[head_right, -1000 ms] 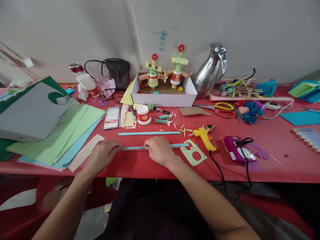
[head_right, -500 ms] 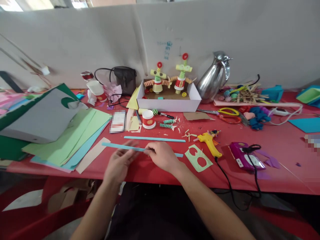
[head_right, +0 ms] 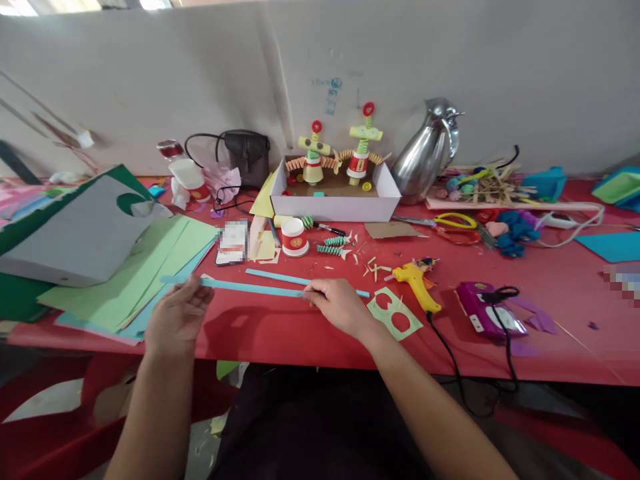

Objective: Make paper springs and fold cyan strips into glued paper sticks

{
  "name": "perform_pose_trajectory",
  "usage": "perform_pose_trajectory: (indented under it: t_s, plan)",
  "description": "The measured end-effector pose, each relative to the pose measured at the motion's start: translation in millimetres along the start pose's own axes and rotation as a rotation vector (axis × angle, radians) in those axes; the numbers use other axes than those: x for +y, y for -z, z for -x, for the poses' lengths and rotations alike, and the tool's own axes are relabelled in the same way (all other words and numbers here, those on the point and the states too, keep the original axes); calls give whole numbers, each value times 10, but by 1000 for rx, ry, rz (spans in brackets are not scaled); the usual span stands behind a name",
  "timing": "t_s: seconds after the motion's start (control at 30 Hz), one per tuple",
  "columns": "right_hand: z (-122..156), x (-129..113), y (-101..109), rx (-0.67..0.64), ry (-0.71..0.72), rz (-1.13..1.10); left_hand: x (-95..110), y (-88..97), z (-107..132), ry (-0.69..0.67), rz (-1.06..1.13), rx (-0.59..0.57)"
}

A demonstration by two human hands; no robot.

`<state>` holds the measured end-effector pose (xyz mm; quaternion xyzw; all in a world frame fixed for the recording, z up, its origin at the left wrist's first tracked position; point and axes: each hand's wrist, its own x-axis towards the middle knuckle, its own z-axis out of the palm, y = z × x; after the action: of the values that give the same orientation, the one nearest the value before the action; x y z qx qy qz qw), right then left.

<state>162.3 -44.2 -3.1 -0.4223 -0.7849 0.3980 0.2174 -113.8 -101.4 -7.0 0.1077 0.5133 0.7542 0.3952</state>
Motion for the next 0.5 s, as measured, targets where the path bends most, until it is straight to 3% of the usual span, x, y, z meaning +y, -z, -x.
perform_pose_trajectory:
  t_s: [0.17,0.3,0.43,0.5]
  plan:
    - [-16,147,95,56,0,112,306,175,-113,-33,37,182]
    - [-29,308,223,302,-78,349,472,239,-133,-64,73,242]
    - [9,247,347,646,-33,645,366,179,-108,-66,40,196]
    - [39,83,335,678,38,580,225,84,-48,-66,1,144]
